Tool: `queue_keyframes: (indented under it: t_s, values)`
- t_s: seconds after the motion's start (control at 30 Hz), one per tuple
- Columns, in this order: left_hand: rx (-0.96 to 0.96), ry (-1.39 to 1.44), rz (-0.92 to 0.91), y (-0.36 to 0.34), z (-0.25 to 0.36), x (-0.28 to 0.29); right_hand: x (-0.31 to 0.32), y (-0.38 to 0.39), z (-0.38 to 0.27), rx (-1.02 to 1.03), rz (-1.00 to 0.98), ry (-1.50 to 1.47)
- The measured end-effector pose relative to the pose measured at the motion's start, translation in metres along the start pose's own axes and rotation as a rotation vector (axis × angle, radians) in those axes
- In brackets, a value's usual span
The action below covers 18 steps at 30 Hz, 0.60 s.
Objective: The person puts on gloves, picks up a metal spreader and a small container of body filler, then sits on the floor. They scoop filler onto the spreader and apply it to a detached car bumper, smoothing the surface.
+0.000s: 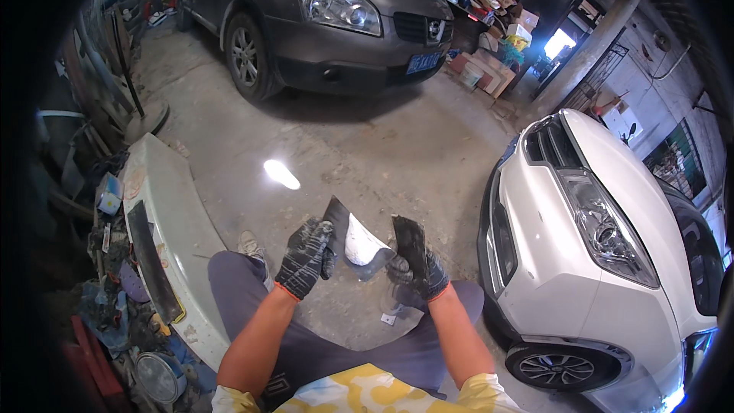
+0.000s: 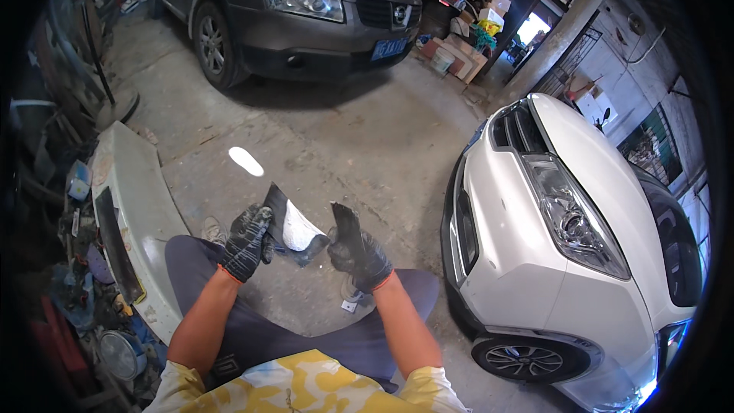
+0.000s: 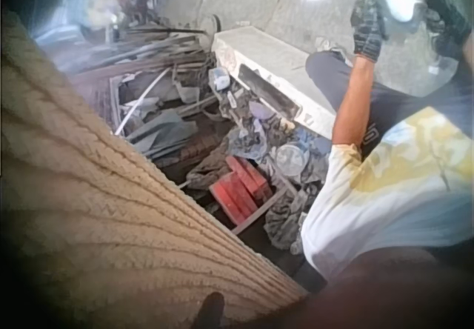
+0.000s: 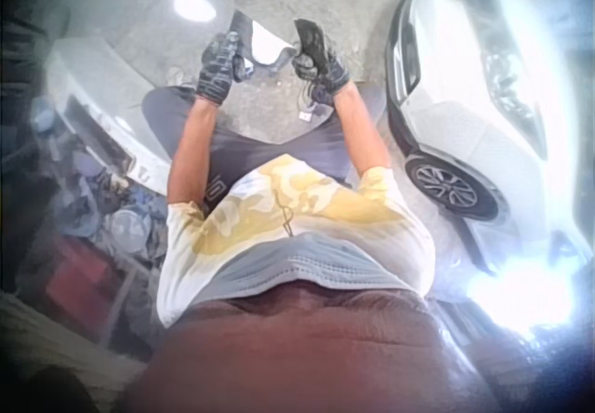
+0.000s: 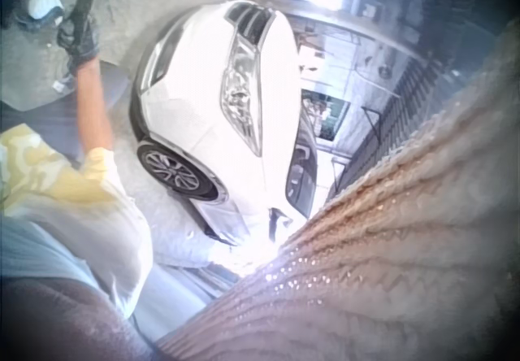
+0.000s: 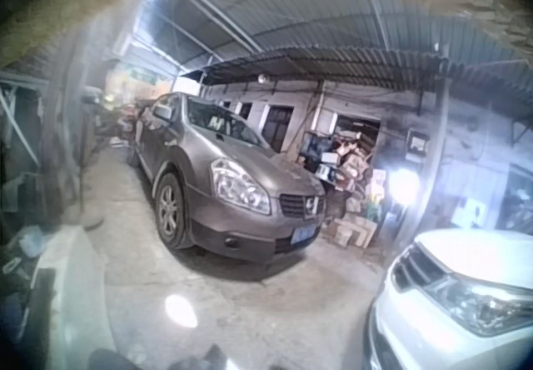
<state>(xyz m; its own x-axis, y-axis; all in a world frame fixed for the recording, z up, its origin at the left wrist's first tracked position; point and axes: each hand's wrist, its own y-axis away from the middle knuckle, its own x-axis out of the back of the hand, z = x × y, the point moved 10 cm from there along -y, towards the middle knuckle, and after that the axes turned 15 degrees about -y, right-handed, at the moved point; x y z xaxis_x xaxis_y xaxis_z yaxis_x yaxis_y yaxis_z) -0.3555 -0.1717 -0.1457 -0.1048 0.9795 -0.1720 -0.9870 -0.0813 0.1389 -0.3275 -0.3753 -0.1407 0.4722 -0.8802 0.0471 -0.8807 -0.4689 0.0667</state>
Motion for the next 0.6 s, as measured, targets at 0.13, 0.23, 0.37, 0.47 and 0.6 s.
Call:
queue_keyframes:
  t_s: [0.13, 0.23, 0.37, 0.47, 0.6]
  values:
    - [0.018, 0.011, -0.064, 0.004, -0.006, -0.012, -0.054, 0.013, 0.014, -0.345, -0.236, -0.882]
    - [0.004, -0.034, 0.01, 0.003, -0.003, -0.006, -0.068, 0.016, 0.0, -0.383, -0.303, -0.82]
    - [-0.007, -0.026, -0.006, 0.002, 0.003, -0.008, -0.058, 0.014, 0.006, -0.384, -0.197, -0.685]
    - [-0.011, -0.025, 0.005, 0.003, 0.006, -0.007, -0.051, 0.014, 0.034, -0.461, -0.19, -0.574]
    - [0.02, 0.029, 0.048, 0.003, 0.002, -0.002, -0.017, -0.01, 0.027, -0.062, -0.105, 0.172]
